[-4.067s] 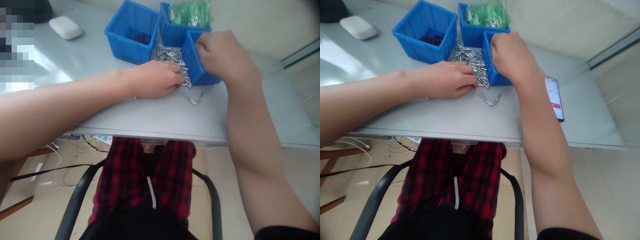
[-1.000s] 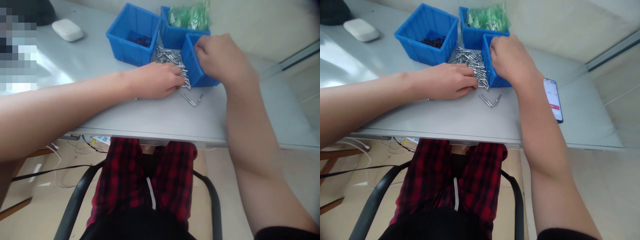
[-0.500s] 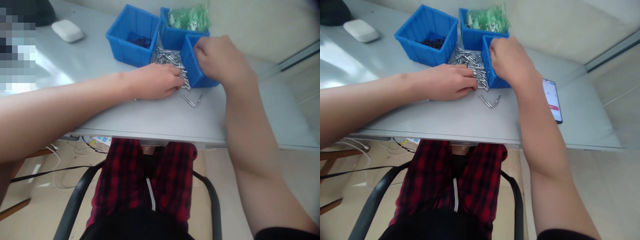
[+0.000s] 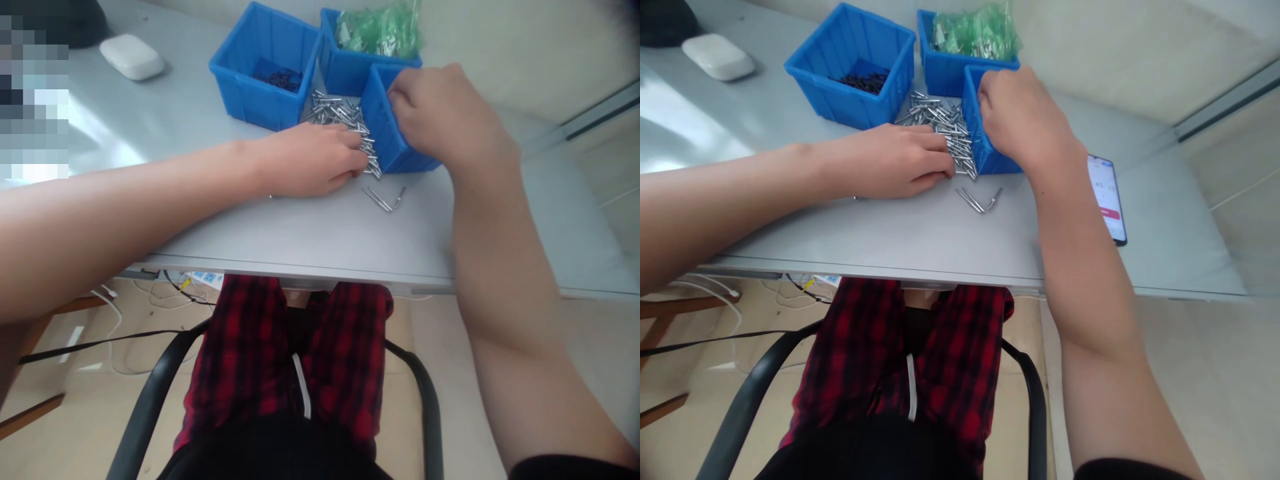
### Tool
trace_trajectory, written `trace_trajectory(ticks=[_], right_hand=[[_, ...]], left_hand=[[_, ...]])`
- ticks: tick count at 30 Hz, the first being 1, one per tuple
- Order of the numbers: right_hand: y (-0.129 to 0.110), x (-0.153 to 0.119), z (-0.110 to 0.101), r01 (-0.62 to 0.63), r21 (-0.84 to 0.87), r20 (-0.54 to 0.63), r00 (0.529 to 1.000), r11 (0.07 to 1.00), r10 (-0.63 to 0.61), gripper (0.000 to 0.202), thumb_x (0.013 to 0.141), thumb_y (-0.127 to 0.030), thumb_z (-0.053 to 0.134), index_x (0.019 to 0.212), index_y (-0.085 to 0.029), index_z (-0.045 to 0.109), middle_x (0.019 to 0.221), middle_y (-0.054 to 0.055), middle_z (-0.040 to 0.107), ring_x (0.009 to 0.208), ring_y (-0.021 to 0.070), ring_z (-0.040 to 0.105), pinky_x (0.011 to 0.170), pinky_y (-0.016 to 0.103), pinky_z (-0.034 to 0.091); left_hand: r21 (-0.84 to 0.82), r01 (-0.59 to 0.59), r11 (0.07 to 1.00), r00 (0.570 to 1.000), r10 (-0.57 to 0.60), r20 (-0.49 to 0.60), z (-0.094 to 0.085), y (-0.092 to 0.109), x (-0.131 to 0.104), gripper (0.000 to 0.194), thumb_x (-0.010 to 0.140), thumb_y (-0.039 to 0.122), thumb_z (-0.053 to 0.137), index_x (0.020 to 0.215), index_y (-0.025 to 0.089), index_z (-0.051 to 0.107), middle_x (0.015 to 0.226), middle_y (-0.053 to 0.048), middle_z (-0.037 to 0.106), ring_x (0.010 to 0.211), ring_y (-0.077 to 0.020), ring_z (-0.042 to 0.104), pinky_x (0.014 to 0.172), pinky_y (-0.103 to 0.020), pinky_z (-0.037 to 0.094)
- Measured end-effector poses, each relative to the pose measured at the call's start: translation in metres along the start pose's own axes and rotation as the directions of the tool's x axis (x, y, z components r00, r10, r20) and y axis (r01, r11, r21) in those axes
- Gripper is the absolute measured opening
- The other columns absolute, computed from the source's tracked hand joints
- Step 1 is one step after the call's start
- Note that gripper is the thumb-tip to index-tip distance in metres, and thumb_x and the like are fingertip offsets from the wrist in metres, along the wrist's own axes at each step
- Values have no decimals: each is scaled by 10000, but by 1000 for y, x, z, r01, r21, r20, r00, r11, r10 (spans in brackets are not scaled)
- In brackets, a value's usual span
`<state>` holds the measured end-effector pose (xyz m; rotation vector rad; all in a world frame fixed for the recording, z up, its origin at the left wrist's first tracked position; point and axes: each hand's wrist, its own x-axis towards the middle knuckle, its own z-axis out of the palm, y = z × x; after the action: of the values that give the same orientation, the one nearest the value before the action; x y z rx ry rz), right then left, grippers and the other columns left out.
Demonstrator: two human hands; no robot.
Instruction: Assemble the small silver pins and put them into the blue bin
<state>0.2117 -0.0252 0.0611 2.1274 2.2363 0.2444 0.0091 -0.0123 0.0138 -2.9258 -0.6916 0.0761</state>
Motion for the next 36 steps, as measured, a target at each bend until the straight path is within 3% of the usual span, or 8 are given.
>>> trace_trajectory(ticks=[7,14,19,24,31,36], right_hand=[[-2,1,0,-6,-23,16,1000,1000,6,447,1194,-149,371,1328,-170,797,1444,267,816,1373,446,770,1079,511,588],[0,2,1,2,-40,14,1000,999,-2,454,1191,-153,366,1338,-185,794,1417,258,819,1334,430,775,987,446,535],[1,2,1,19,-65,16,1000,998,-18,436,1172,-117,369,1301,-170,782,1391,256,823,1256,409,780,878,413,474],[2,2,2,6,-46,-2,1000,999,-6,394,1174,-162,359,1188,-264,740,1391,225,826,1276,432,758,891,440,456],[-3,1,0,-7,-81,12,1000,997,8,404,1167,-133,368,1240,-201,759,1409,245,823,1317,457,767,884,435,453],[-2,0,0,-3,-68,3,1000,998,3,426,1174,-164,355,1246,-248,767,1414,247,818,1308,452,763,947,466,511]], left_hand=[[-5,-10,1000,1000,11,11,0,1,2,438,1258,229,374,1540,150,699,1559,-155,714,1515,-401,694,1150,-547,666],[-16,-16,1000,1000,16,5,0,1,1,431,1254,218,392,1547,139,698,1576,-164,709,1533,-422,694,1198,-606,676],[-13,-12,1000,1000,12,7,-1,1,1,427,1255,223,393,1545,139,696,1585,-166,705,1542,-425,688,1177,-607,686],[-8,-13,1000,1000,13,2,0,1,1,433,1256,227,395,1561,149,691,1568,-162,712,1516,-425,702,1179,-604,676],[2,-6,1000,1000,6,13,1,1,1,427,1254,223,389,1545,149,692,1558,-155,707,1516,-423,696,1181,-592,672],[14,-10,1000,1000,10,24,-1,2,1,435,1253,220,374,1545,141,687,1553,-158,705,1515,-411,691,1188,-563,658]])
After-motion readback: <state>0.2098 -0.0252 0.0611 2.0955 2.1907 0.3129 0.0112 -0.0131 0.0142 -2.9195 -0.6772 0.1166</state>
